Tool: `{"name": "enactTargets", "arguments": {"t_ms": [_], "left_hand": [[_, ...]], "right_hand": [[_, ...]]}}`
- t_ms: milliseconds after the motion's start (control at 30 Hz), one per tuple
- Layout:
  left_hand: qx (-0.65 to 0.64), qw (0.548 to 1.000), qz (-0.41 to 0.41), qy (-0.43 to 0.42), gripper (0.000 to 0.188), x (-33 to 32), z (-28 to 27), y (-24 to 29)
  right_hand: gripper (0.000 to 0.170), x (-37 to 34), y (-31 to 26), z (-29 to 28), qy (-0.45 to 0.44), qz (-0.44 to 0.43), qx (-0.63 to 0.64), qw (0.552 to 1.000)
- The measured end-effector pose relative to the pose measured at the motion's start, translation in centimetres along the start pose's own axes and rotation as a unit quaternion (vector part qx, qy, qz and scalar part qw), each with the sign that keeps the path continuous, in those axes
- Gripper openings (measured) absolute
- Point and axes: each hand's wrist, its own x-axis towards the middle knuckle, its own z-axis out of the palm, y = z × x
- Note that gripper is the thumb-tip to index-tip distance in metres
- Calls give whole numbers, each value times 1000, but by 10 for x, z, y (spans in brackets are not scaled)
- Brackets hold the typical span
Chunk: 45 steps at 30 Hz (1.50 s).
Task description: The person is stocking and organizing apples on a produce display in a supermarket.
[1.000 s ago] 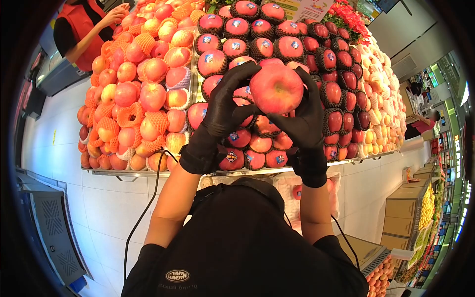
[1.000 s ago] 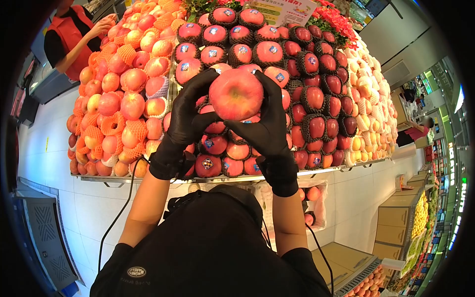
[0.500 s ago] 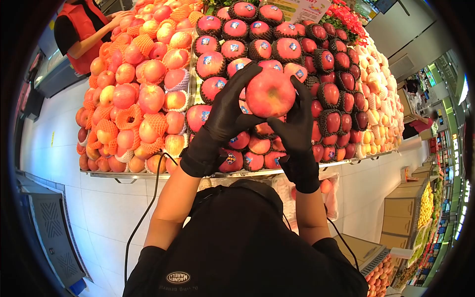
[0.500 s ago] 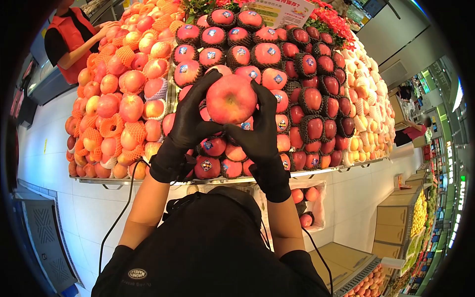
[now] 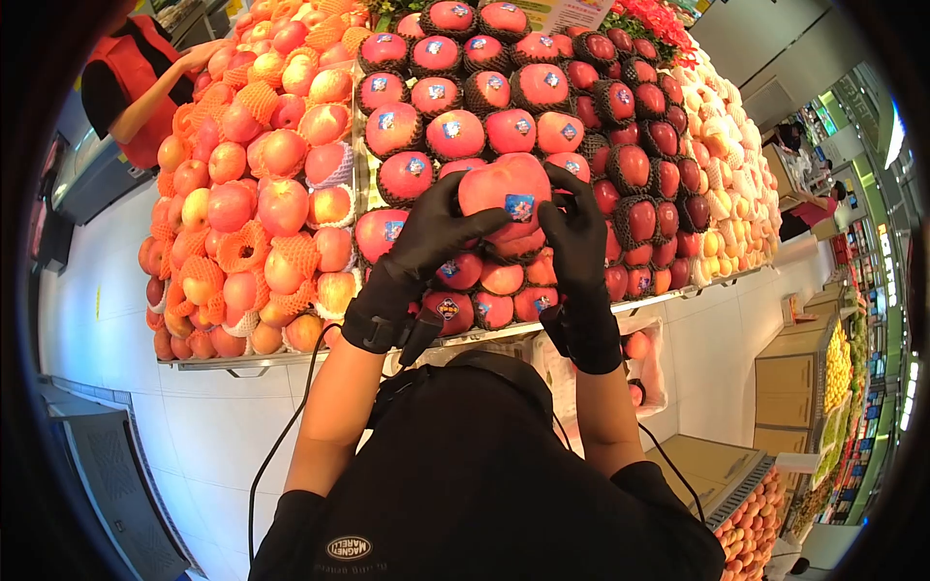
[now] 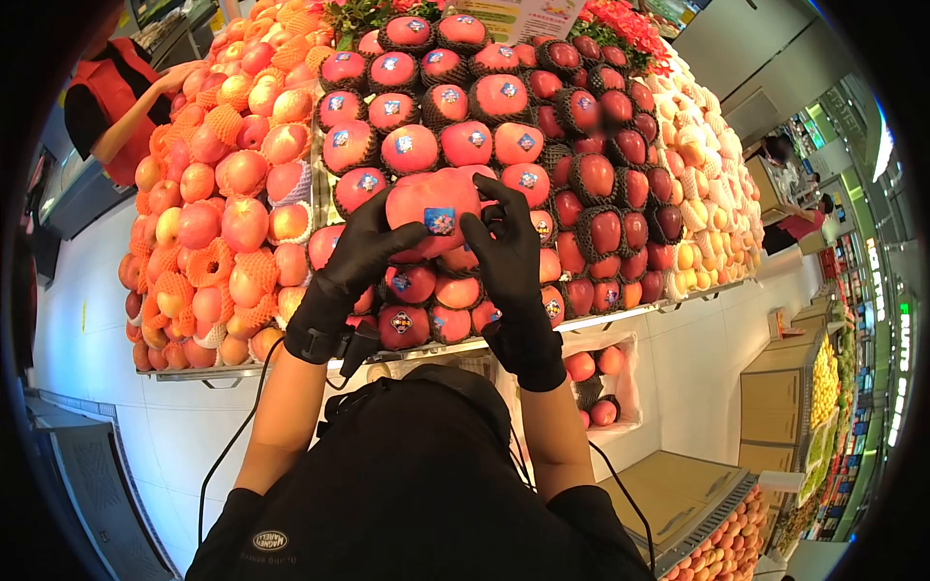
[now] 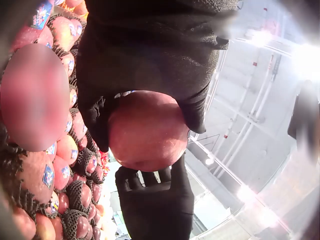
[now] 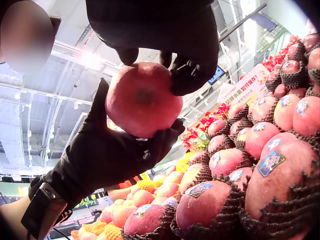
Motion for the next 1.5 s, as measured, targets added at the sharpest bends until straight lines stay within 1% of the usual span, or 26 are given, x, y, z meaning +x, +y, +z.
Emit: {"name": "enactTargets", "arguments": {"t_ms": [33, 100, 267, 300, 367, 467, 533, 567, 633, 733, 767, 800, 867, 900, 1000, 1033, 1100, 1133, 1167, 1200, 1267, 1300, 1400, 1433, 1467, 1500], "left_hand": [[-17, 1000, -19, -8, 62, -1, -1, 0], [-41, 998, -46, -30, 53, -2, -3, -3], [-73, 995, -63, -35, 51, -11, 1, -18], [-69, 995, -70, -36, 51, -11, 0, -24], [-49, 994, -94, -39, 50, -13, -4, -29], [-101, 979, -174, -27, 48, -20, -2, -30], [-41, 988, -136, -62, 48, -22, -7, -44], [-23, 989, -121, -81, 49, -21, -11, -55], [-88, 982, -141, -90, 51, -24, -4, -57], [-164, 962, -176, -128, 33, -18, -7, -85], [79, 984, -35, -156, 41, -24, -3, -85], [58, 986, -44, -151, 44, -25, -1, -91], [15, 989, -61, -137, 51, -26, 3, -106], [-48, 983, -97, -150, 48, -25, 4, -110], [-270, 926, -226, -140, 51, -22, 12, -121], [-227, 936, -218, -159, 53, -21, 16, -122], [-140, 950, -200, -193, 61, -21, 24, -123], [-172, 944, -219, -175, 60, -22, 29, -123], [-204, 937, -237, -155, 60, -22, 34, -123], [-234, 929, -255, -134, 60, -22, 38, -122], [-134, 959, -199, -152, 57, -21, 44, -122], [-93, 967, -175, -159, 55, -22, 50, -118], [-152, 957, -201, -142, 48, -21, 66, -113], [-180, 951, -222, -121, 47, -20, 72, -112], [-208, 942, -242, -100, 47, -19, 77, -113], [-69, 973, -171, -135, 50, -20, 80, -117]], "right_hand": [[38, -4, -4, -3, 3, 50, 12, 999], [34, -9, -5, -5, 9, 42, 55, 998], [27, -28, 24, -28, 22, 74, 63, 995], [17, -32, 28, -30, 30, 49, 65, 996], [14, -44, 28, -43, 33, 112, 11, 993], [20, -68, 32, -54, 58, 189, -18, 980], [20, -90, 46, -67, 63, 220, -27, 973], [23, -100, 49, -71, 57, 207, -51, 975], [25, -120, 43, -74, 84, 257, -86, 959], [28, -150, 41, -75, 152, 320, -134, 925], [29, -160, 39, -74, 178, 340, -144, 912], [30, -172, 41, -76, 185, 346, -146, 908], [32, -196, 51, -83, 195, 356, -149, 902], [29, -208, 57, -87, 185, 359, -164, 900], [19, -253, 100, -106, 177, 253, -212, 927], [16, -263, 102, -114, 115, 242, -293, 918], [16, -293, 135, -129, 115, 243, -278, 922], [16, -308, 155, -138, 114, 242, -270, 925], [22, -321, 170, -148, 63, 192, -358, 912], [26, -331, 184, -155, 65, 205, -350, 912], [33, -346, 202, -167, 70, 232, -334, 911], [31, -339, 186, -167, 147, 417, -123, 889], [30, -364, 215, -184, 94, 283, -263, 917], [28, -368, 224, -187, 154, 342, -178, 910], [24, -374, 232, -193, 144, 358, -170, 907], [21, -379, 236, -198, 133, 375, -163, 903]]}}
